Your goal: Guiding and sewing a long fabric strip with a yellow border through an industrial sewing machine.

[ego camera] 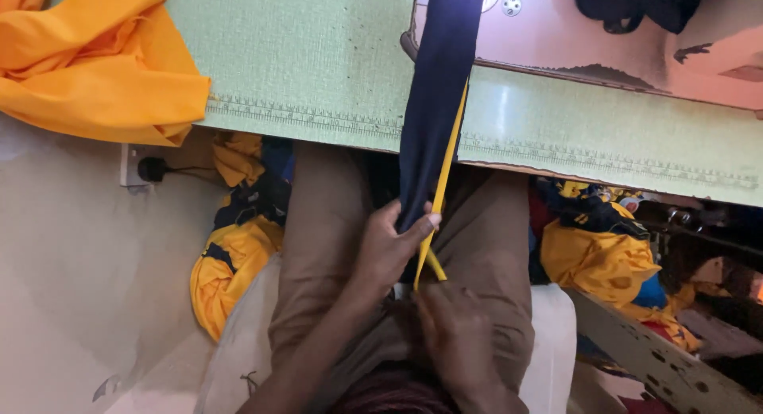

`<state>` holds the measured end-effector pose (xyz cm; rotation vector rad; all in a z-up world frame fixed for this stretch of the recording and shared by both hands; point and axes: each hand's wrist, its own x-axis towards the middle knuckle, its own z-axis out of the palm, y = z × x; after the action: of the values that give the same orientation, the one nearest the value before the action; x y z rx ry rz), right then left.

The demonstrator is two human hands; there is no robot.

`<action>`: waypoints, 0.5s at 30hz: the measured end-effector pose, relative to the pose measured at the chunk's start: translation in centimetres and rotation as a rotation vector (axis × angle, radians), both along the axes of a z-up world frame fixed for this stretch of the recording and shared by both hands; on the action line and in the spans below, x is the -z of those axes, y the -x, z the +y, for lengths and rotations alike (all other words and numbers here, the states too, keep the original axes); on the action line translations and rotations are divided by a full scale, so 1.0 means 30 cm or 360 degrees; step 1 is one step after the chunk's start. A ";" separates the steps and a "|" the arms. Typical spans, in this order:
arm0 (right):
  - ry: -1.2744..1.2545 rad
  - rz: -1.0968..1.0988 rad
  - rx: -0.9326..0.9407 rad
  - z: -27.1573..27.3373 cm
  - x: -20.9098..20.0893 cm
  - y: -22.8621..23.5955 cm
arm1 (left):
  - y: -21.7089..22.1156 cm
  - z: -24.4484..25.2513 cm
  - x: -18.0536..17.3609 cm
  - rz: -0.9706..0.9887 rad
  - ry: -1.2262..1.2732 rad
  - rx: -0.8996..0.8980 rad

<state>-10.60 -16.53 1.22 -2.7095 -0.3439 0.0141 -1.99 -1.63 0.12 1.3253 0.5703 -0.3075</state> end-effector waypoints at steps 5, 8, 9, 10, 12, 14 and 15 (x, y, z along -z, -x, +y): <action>-0.0513 0.0579 0.0307 0.017 -0.122 -0.145 | 0.009 -0.014 -0.040 0.0131 0.0172 -0.0041; -0.1263 0.0686 0.0584 0.047 -0.138 -0.288 | 0.016 -0.032 0.032 -0.0013 0.0273 -0.0140; -0.1758 0.0889 0.0617 0.050 -0.070 -0.324 | 0.011 -0.034 0.047 -0.0025 0.0269 -0.0091; -0.2258 0.1086 0.0638 0.054 0.000 -0.361 | 0.005 -0.035 0.063 -0.0036 0.0266 -0.0044; -0.2504 0.1166 0.0732 0.037 0.078 -0.388 | 0.004 -0.016 0.012 -0.0039 0.0263 0.0004; -0.2752 0.1265 0.0798 0.028 0.126 -0.415 | -0.010 0.005 -0.005 -0.0052 0.0246 0.0025; -0.2734 0.1172 0.0828 0.024 0.134 -0.411 | -0.009 0.013 0.001 -0.0069 0.0258 0.0040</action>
<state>1.74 -15.81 -2.79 -0.8924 0.4299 0.3600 -1.73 -1.25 0.10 1.1805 0.4825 -0.3379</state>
